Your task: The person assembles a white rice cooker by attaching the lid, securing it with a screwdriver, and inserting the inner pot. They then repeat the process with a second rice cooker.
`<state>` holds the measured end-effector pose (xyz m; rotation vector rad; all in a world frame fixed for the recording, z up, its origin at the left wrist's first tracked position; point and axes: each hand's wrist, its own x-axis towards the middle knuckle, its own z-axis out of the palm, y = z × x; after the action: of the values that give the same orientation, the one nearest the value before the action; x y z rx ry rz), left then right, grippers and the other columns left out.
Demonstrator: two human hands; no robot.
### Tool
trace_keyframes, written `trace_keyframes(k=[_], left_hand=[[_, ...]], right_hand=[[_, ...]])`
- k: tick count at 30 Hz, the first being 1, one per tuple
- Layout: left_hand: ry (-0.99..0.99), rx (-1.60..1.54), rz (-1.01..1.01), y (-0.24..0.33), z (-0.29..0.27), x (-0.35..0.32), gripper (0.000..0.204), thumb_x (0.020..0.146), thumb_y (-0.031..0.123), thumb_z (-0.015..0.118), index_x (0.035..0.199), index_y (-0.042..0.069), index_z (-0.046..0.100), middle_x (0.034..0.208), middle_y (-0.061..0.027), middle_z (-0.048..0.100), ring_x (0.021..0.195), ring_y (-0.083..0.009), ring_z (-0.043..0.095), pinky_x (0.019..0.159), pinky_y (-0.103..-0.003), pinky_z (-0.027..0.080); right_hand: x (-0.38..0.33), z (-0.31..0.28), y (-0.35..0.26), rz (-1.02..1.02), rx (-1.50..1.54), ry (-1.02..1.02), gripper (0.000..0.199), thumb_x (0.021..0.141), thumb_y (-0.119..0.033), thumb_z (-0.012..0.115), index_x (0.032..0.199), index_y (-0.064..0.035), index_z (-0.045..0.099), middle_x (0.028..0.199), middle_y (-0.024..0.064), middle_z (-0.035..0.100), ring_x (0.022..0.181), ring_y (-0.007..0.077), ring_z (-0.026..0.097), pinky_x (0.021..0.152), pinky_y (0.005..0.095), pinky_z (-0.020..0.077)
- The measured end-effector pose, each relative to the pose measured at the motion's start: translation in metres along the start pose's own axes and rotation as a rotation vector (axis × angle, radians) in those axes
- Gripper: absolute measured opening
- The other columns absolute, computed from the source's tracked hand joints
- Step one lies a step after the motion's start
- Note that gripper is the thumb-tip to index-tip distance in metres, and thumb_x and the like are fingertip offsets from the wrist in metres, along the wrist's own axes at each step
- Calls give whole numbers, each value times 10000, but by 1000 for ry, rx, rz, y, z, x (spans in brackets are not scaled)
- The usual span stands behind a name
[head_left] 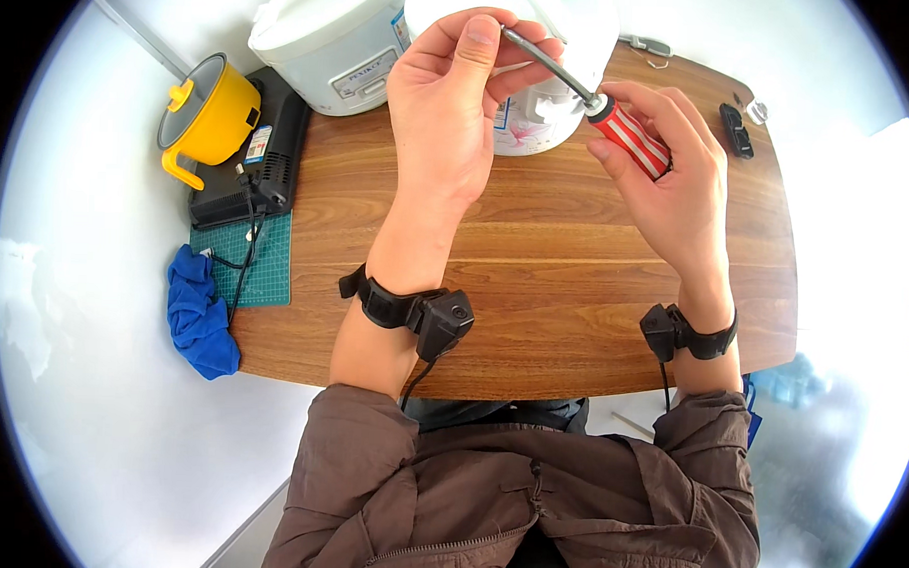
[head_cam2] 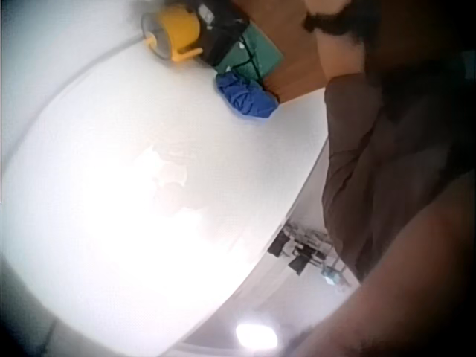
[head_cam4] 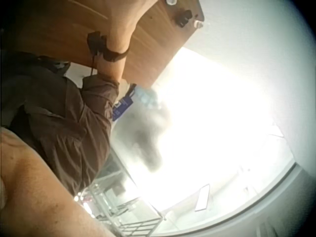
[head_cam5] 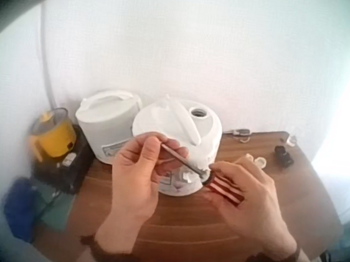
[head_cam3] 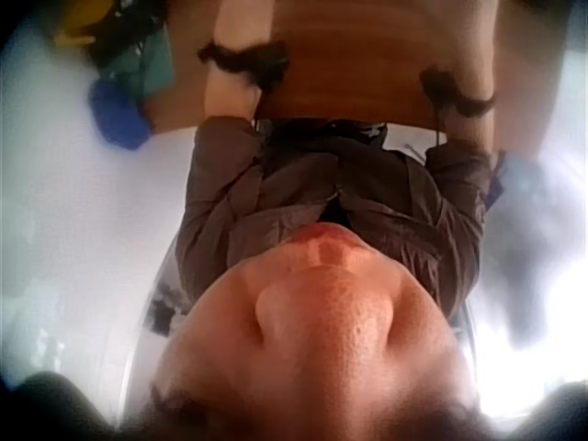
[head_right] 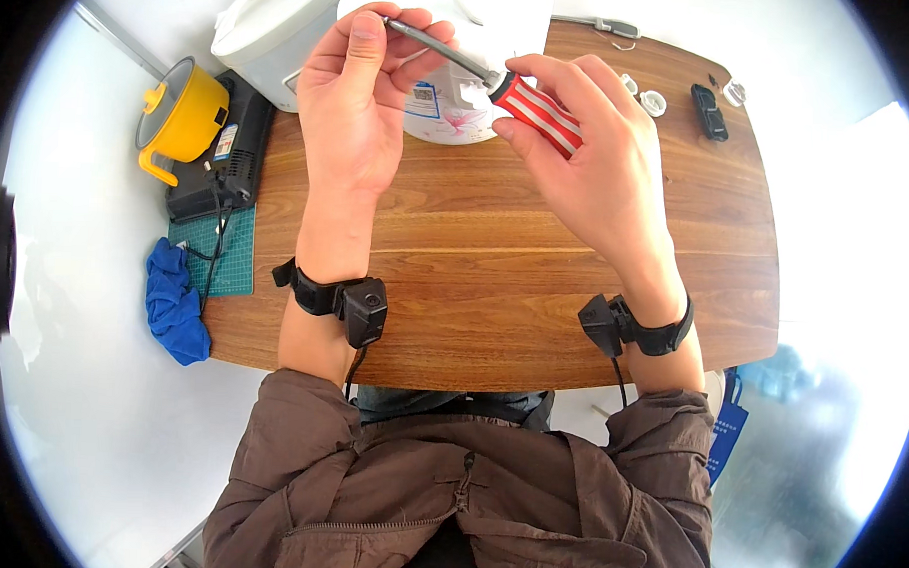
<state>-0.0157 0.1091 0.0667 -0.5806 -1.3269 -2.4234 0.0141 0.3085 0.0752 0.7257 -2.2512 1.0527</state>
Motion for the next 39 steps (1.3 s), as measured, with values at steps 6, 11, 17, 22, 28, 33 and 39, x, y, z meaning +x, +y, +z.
trace_keyframes(k=[6, 11, 17, 22, 28, 33, 39], left_hand=[[-27, 2, 19, -1, -3, 2, 247, 1083, 209, 557, 1137, -3, 671, 1092, -155, 733, 1027, -311, 743, 901, -389, 631], [-10, 42, 20, 0, -2, 1, 253, 1085, 208, 553, 1150, -9, 667, 1088, -154, 735, 1037, -307, 740, 912, -389, 626], [37, -59, -6, -7, 1, 3, 209, 1075, 166, 574, 1120, -10, 676, 1031, -153, 743, 967, -265, 747, 857, -372, 634], [102, -127, -59, -13, -5, 2, 214, 1076, 167, 571, 1159, -14, 648, 1049, -136, 743, 943, -262, 750, 847, -377, 627], [18, -127, -87, -8, 3, -1, 211, 1064, 169, 592, 1150, -5, 674, 1085, -160, 727, 1003, -268, 726, 889, -389, 608], [-41, -244, -158, -18, 32, -25, 210, 1048, 169, 624, 1162, 2, 679, 1106, -124, 733, 1021, -233, 723, 867, -341, 612], [163, -376, -525, -60, 64, -63, 165, 1028, 180, 667, 1105, 40, 708, 1025, -59, 722, 941, -146, 678, 836, -280, 565]], right_hand=[[-1, -3, -4, 48, 23, -33, 360, 842, -106, 820, 1183, -65, 714, 939, 67, 670, 831, 223, 641, 725, 325, 522], [0, -2, -2, 8, 0, -17, 358, 845, -115, 819, 1184, -61, 716, 936, 66, 669, 825, 224, 638, 723, 325, 520], [-1, -2, -2, 60, 38, -37, 356, 851, -122, 817, 1188, -67, 718, 927, 67, 672, 810, 219, 641, 723, 320, 527], [0, -1, -4, 77, 54, -60, 368, 850, -128, 823, 1197, -72, 714, 916, 67, 679, 809, 193, 652, 722, 308, 537], [-7, -7, 2, 251, 262, -60, 401, 847, -106, 839, 1212, -65, 679, 947, 67, 742, 825, 132, 698, 738, 274, 574], [-34, -37, 8, 462, 465, -25, 322, 886, -86, 805, 1163, -22, 654, 965, 90, 779, 781, 108, 703, 698, 235, 559], [-90, -67, 20, 885, 862, -87, 321, 929, -96, 739, 1205, -5, 601, 1062, 133, 742, 809, 135, 692, 687, 233, 542]])
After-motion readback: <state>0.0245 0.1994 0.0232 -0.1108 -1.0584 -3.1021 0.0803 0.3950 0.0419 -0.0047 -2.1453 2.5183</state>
